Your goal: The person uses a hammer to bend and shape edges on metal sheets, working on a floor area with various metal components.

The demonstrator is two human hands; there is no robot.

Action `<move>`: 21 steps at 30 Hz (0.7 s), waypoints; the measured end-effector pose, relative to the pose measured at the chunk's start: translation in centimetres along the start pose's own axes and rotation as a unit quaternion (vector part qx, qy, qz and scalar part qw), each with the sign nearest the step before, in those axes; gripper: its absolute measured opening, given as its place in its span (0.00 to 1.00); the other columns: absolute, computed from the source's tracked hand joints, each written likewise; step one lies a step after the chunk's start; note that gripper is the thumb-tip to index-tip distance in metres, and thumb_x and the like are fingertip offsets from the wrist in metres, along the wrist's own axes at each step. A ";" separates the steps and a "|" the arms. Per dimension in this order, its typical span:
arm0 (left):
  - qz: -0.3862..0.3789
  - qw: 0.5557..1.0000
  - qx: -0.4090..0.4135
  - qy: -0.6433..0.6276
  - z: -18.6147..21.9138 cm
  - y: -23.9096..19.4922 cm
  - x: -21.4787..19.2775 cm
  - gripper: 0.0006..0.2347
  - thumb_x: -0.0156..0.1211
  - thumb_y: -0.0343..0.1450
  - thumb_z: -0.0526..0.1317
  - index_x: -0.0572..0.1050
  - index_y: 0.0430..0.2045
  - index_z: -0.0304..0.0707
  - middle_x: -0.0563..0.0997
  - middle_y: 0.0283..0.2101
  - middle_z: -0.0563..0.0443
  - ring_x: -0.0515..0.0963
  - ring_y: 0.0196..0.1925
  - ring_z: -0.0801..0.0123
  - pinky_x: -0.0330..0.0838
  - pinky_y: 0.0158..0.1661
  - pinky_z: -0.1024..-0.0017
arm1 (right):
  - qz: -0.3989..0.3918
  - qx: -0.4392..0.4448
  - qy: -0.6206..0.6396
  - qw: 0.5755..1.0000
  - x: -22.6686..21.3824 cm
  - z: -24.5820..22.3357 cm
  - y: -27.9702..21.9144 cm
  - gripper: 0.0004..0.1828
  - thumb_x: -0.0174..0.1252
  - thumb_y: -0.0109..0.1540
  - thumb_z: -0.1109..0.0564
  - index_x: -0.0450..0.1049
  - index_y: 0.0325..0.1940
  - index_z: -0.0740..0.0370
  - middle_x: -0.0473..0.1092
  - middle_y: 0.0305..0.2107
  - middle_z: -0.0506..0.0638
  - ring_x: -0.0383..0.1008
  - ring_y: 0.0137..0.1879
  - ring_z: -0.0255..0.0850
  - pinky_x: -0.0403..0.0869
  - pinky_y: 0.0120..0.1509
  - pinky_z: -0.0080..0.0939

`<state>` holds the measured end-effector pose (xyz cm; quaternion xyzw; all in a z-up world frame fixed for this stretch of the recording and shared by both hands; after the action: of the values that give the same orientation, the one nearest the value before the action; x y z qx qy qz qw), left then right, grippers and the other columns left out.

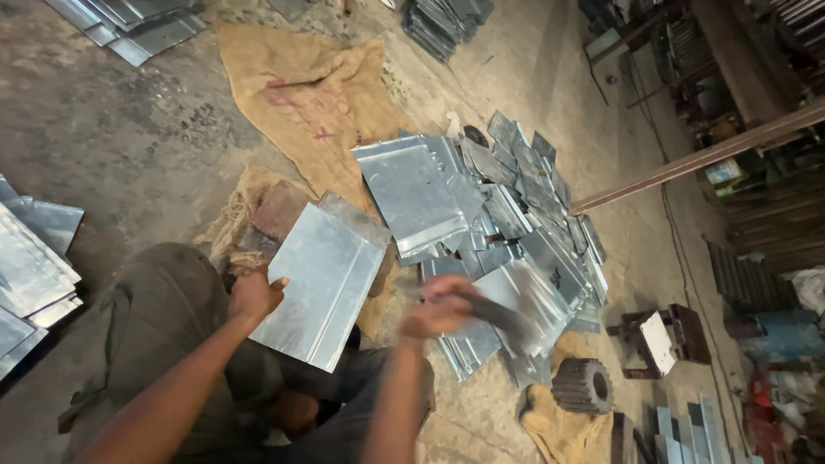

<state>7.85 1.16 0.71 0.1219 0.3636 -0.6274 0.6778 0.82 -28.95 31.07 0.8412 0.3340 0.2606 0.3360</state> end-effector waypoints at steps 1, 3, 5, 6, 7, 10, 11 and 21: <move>-0.004 1.000 -0.006 -0.002 0.1 -0.2 -0.2 0.24 0.63 0.69 0.55 0.75 0.51 0.35 0.81 0.45 0.28 0.81 0.49 0.35 0.75 0.48 0.46 | -0.116 0.000 -0.039 0.993 0.8 3.4 -4.4 0.20 0.43 0.78 0.46 0.63 0.36 0.58 0.63 0.27 0.50 0.63 0.36 0.42 0.68 0.47 0.46; -0.010 1.000 -0.016 -0.007 0.5 -0.5 -0.5 0.24 0.63 0.68 0.54 0.74 0.52 0.37 0.81 0.45 0.28 0.80 0.50 0.35 0.75 0.48 0.45 | -0.254 -0.011 -0.378 0.890 0.0 9.4 -13.1 0.10 0.50 0.70 0.57 0.71 0.46 0.67 0.69 0.34 0.60 0.69 0.41 0.59 0.68 0.45 0.55; -0.022 0.999 -0.029 -0.002 0.3 -0.4 -0.5 0.23 0.61 0.70 0.55 0.75 0.52 0.38 0.82 0.46 0.29 0.81 0.51 0.35 0.76 0.49 0.46 | -0.269 0.164 -0.422 0.850 -2.9 14.7 -16.1 0.13 0.57 0.67 0.51 0.75 0.41 0.65 0.70 0.23 0.48 0.69 0.31 0.39 0.69 0.37 0.51; -0.029 0.999 -0.036 0.000 0.1 -0.2 -0.4 0.23 0.60 0.71 0.56 0.76 0.51 0.38 0.82 0.46 0.29 0.81 0.51 0.36 0.76 0.49 0.47 | -0.219 0.311 -0.342 0.860 -5.6 16.1 -15.9 0.11 0.55 0.66 0.53 0.75 0.39 0.64 0.70 0.22 0.46 0.68 0.28 0.38 0.67 0.32 0.47; -0.022 0.999 -0.032 0.005 0.0 0.2 -1.0 0.23 0.60 0.71 0.56 0.76 0.52 0.37 0.82 0.46 0.29 0.81 0.51 0.36 0.76 0.50 0.47 | -0.165 0.450 -0.246 0.842 -7.4 16.0 -15.5 0.10 0.54 0.64 0.55 0.76 0.37 0.63 0.70 0.21 0.45 0.68 0.25 0.38 0.65 0.27 0.44; -0.027 0.999 -0.026 0.008 0.1 -0.6 0.0 0.23 0.61 0.72 0.55 0.75 0.52 0.36 0.82 0.46 0.27 0.81 0.51 0.35 0.75 0.50 0.47 | -0.109 0.333 -0.122 0.929 -6.1 6.1 -5.2 0.18 0.53 0.69 0.42 0.69 0.34 0.57 0.62 0.19 0.41 0.60 0.21 0.28 0.59 0.24 0.29; -0.027 0.999 -0.029 0.003 0.1 -0.4 -0.4 0.24 0.62 0.71 0.55 0.75 0.52 0.36 0.82 0.46 0.27 0.81 0.51 0.35 0.75 0.50 0.47 | -0.024 0.332 -0.054 0.941 -5.8 2.4 -2.4 0.13 0.56 0.66 0.46 0.69 0.36 0.56 0.65 0.22 0.42 0.61 0.22 0.28 0.59 0.23 0.29; -0.034 0.998 -0.045 0.010 1.3 -1.0 -2.1 0.23 0.61 0.70 0.55 0.74 0.54 0.40 0.81 0.48 0.28 0.80 0.53 0.35 0.74 0.51 0.45 | -0.010 -0.085 0.162 0.983 -1.2 -8.2 6.2 0.19 0.45 0.75 0.42 0.54 0.60 0.57 0.65 0.33 0.52 0.66 0.28 0.36 0.71 0.29 0.36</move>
<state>7.45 1.79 3.29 0.0853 0.4016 -0.6317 0.6576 -2.94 -30.07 40.63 0.7530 0.3692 0.4174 0.3499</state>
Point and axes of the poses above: each hand's wrist, its own y-axis towards the middle knuckle, its own x-axis out of the palm, z = x × y, the point moved 9 cm from there along y, towards the middle knuckle
